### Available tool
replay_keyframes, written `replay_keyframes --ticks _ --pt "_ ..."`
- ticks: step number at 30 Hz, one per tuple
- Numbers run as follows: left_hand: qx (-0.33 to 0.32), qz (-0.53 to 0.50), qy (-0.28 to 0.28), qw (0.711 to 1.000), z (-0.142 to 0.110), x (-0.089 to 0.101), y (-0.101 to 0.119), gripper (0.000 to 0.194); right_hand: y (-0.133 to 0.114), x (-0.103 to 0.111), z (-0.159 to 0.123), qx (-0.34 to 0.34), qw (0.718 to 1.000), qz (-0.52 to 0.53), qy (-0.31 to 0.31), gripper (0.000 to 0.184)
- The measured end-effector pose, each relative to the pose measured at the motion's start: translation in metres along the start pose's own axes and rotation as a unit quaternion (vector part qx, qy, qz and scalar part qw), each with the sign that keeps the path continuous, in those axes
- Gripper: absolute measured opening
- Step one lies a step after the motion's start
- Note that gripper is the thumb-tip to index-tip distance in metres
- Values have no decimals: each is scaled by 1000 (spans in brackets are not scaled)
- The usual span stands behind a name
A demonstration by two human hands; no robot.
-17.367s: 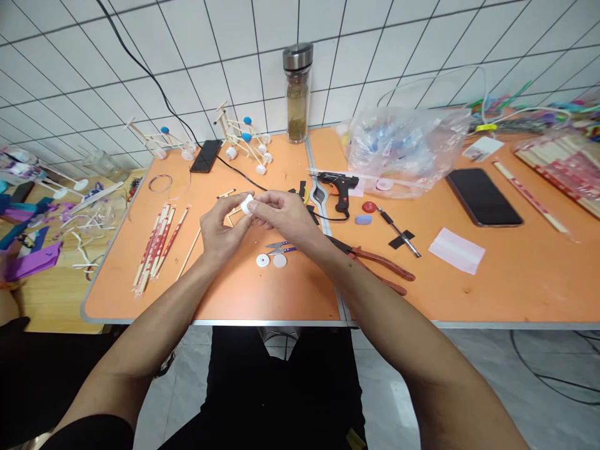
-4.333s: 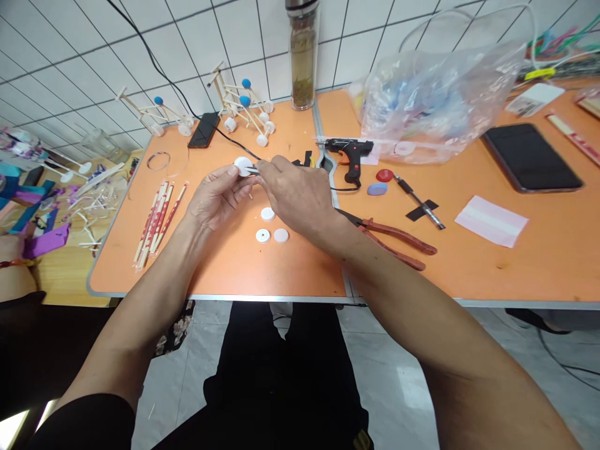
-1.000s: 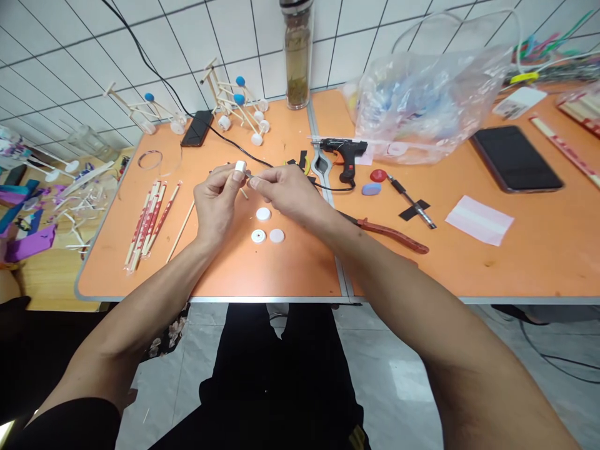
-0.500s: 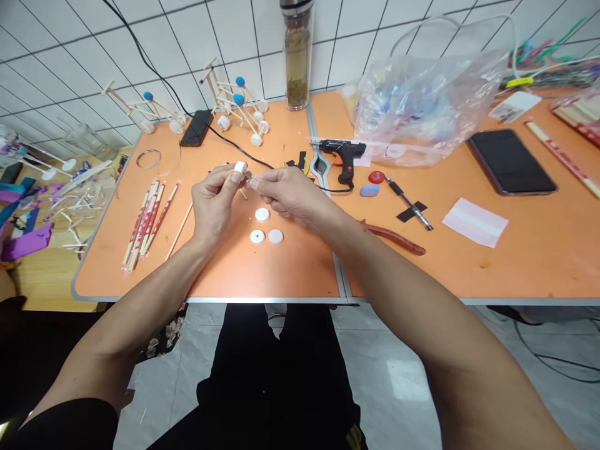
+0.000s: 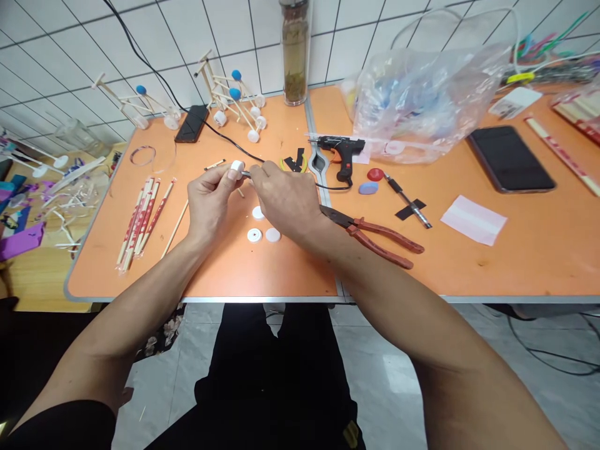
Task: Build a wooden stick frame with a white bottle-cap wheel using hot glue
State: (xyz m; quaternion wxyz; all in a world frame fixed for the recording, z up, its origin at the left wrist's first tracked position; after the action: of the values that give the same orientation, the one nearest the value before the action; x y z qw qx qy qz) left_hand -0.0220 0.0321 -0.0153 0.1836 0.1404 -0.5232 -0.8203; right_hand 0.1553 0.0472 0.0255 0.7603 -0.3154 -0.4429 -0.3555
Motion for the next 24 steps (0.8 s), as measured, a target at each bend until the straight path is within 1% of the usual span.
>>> replay_keyframes --ticks 2,3,4,5,6,8,9,10,11,12,13,14,15,16,17,18,19,20,21,22,23,24 --pt "-13 9 2 1000 -1 0 3 29 2 0 2 -17 998 60 13 35" --pt "-22 15 1 1000 -1 1 4 27 4 0 3 -27 993 118 13 32" --pt "-32 19 -1 999 -1 1 6 26 7 -1 5 -43 980 195 3 29" --pt "-41 22 -4 999 -1 1 8 25 10 -2 8 -66 956 287 -19 29" --pt "-51 23 -6 998 0 2 9 24 14 -3 10 -98 917 382 -58 30" --pt "-71 22 -8 997 2 2 11 24 18 -8 13 -170 810 538 -159 29" --pt "-79 21 -8 997 3 3 11 24 18 -9 13 -195 762 584 -200 28" --pt "-85 20 -9 996 3 3 11 23 18 -10 13 -205 735 607 -219 28" --pt "-87 20 -9 996 4 3 11 23 18 -11 13 -198 741 605 -213 30" --pt "-84 20 -8 996 4 3 10 22 17 -10 12 -174 778 575 -183 32" --pt "-76 19 -8 997 3 3 9 23 16 -9 12 -142 836 514 -130 33" --pt "-63 18 -6 998 3 3 8 24 15 -7 10 -104 896 425 -71 33" --pt "-46 17 -6 999 2 3 6 26 12 -5 8 -69 945 319 -21 33" --pt "-28 16 -6 999 2 2 5 28 9 -4 5 -38 976 216 15 33" --pt "-12 15 -7 1000 1 2 3 30 5 -4 3 -15 991 131 32 35" --pt "0 14 -8 1000 0 2 2 32 3 -4 1 0 997 73 36 37" --pt "8 12 -9 1000 0 1 1 33 2 -4 0 6 998 44 34 39" --pt "12 11 -10 1000 0 1 0 32 2 -4 0 7 999 43 30 38" --pt "13 9 -11 1000 0 2 -1 31 4 -4 1 2 997 67 30 36" --pt "11 8 -11 1000 0 2 -1 30 6 -3 3 -9 993 114 27 32" --pt "8 7 -13 1000 1 2 -1 30 10 -3 5 -26 983 182 18 29" --pt "3 7 -15 1000 1 3 0 29 14 -3 8 -48 963 266 0 28"
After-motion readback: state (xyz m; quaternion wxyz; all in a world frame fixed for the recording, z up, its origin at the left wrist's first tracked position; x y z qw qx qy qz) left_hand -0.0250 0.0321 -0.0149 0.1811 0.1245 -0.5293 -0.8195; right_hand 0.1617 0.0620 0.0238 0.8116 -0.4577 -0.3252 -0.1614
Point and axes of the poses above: each hand's wrist, its own z-axis towards the middle knuckle, its own x-axis out of the back of the hand, y = z × x, the point moved 3 cm from there along z, towards the middle knuckle, and after that the axes turned 9 degrees about y, right-handed, at the moved point
